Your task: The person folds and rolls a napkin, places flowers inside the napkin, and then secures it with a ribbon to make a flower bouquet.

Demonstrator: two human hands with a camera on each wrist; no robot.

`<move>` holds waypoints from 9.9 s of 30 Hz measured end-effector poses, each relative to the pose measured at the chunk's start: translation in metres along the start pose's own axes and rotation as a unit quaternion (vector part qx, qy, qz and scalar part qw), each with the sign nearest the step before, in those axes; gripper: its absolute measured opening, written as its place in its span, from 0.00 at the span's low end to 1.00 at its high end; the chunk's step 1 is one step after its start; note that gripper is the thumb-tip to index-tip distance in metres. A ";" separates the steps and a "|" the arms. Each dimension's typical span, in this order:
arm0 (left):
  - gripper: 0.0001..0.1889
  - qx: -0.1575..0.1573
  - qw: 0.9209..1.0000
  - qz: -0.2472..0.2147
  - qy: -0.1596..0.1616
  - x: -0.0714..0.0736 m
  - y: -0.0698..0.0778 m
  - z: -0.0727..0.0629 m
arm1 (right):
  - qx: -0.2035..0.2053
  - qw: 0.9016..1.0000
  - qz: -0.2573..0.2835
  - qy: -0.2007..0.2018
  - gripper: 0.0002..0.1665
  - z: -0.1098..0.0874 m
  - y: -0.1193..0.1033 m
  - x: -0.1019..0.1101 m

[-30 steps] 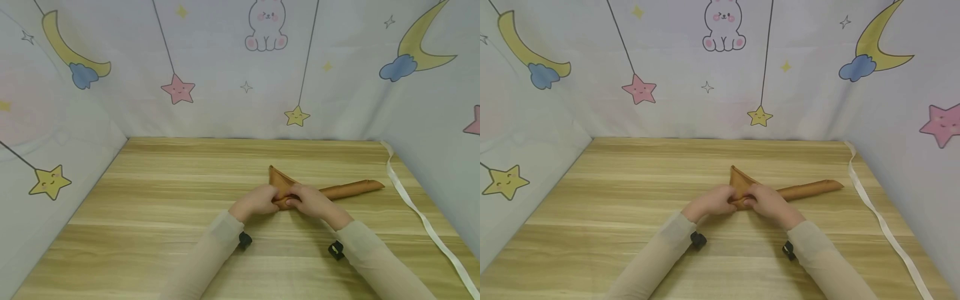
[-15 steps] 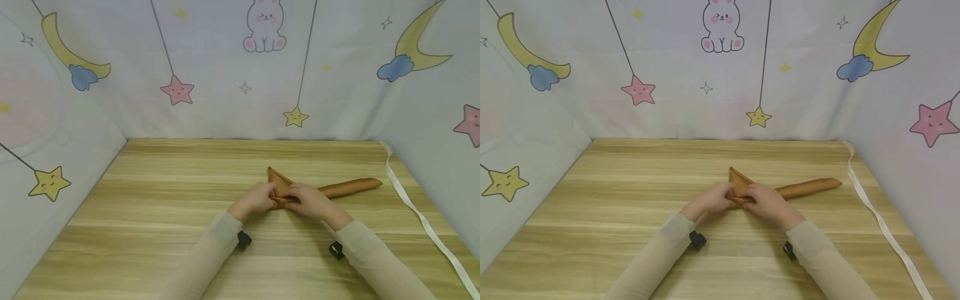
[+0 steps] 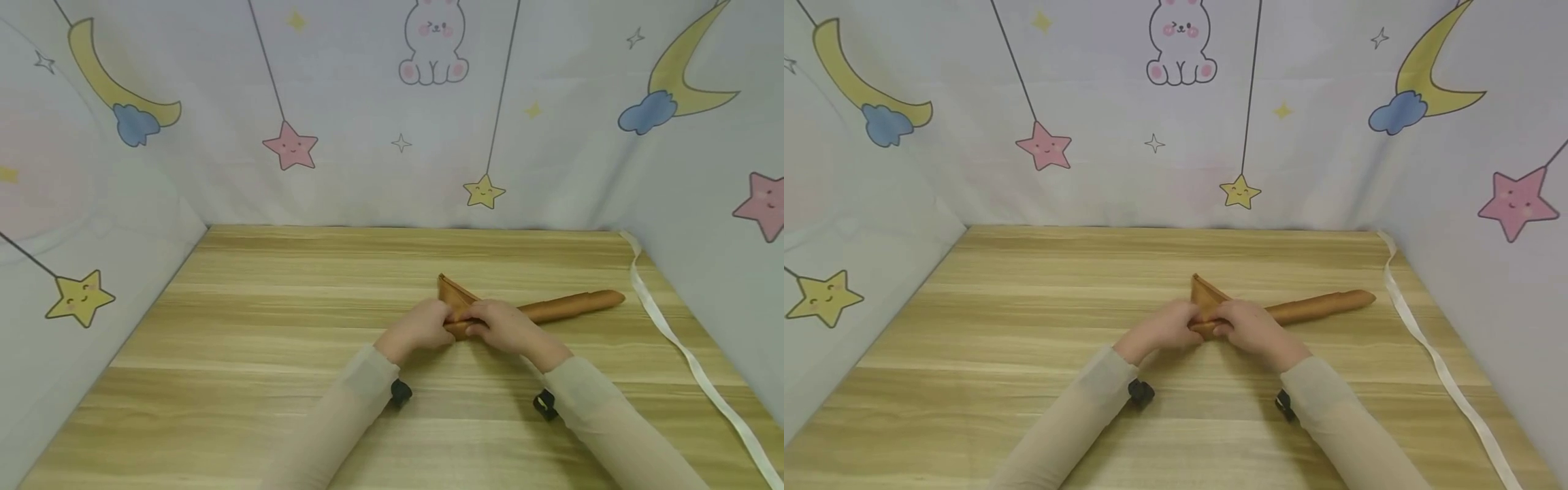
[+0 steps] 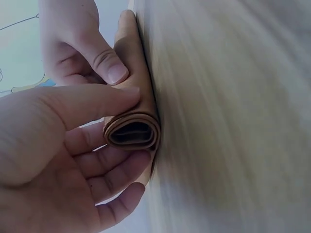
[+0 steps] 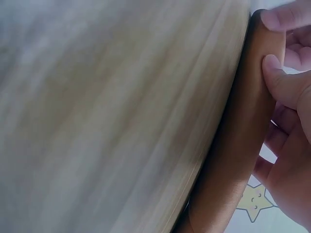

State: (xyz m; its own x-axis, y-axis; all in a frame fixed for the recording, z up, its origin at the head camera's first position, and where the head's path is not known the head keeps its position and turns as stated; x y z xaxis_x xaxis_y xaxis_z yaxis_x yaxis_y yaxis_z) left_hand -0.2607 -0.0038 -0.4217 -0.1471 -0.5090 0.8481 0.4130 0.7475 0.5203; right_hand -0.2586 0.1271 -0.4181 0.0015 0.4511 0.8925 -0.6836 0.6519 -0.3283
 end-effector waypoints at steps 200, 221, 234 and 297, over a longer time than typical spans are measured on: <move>0.09 0.050 0.997 0.011 0.051 0.022 -0.018 -0.020 | 0.026 0.996 0.021 -0.084 0.18 0.033 -0.017 -0.013; 0.08 0.181 0.969 -0.169 -0.013 0.015 -0.043 -0.029 | 0.072 0.997 -0.018 -0.010 0.14 0.022 -0.030 -0.008; 0.13 0.153 0.971 -0.181 -0.024 0.010 -0.040 -0.040 | 0.127 0.990 0.055 -0.019 0.11 0.019 -0.026 -0.015; 0.15 0.212 0.941 -0.259 -0.042 -0.007 -0.021 -0.083 | 0.025 0.967 0.239 -0.079 0.11 0.015 -0.041 -0.022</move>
State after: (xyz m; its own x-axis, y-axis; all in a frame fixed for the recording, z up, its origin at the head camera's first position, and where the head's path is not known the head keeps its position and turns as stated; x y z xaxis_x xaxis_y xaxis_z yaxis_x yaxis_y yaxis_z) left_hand -0.1938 -0.0516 -0.4469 -0.3071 -0.8297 0.4661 -0.1273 0.5212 0.8439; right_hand -0.2416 0.0813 -0.4190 -0.4322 0.5931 0.6794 -0.6128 0.3595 -0.7037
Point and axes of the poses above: each hand's wrist, its own z-axis towards the middle knuckle, its own x-axis out of the back of the hand, y = z × x, the point moved 5 cm from there along z, towards the middle knuckle, and after that the axes turned 12 degrees about y, right-handed, at the moved point
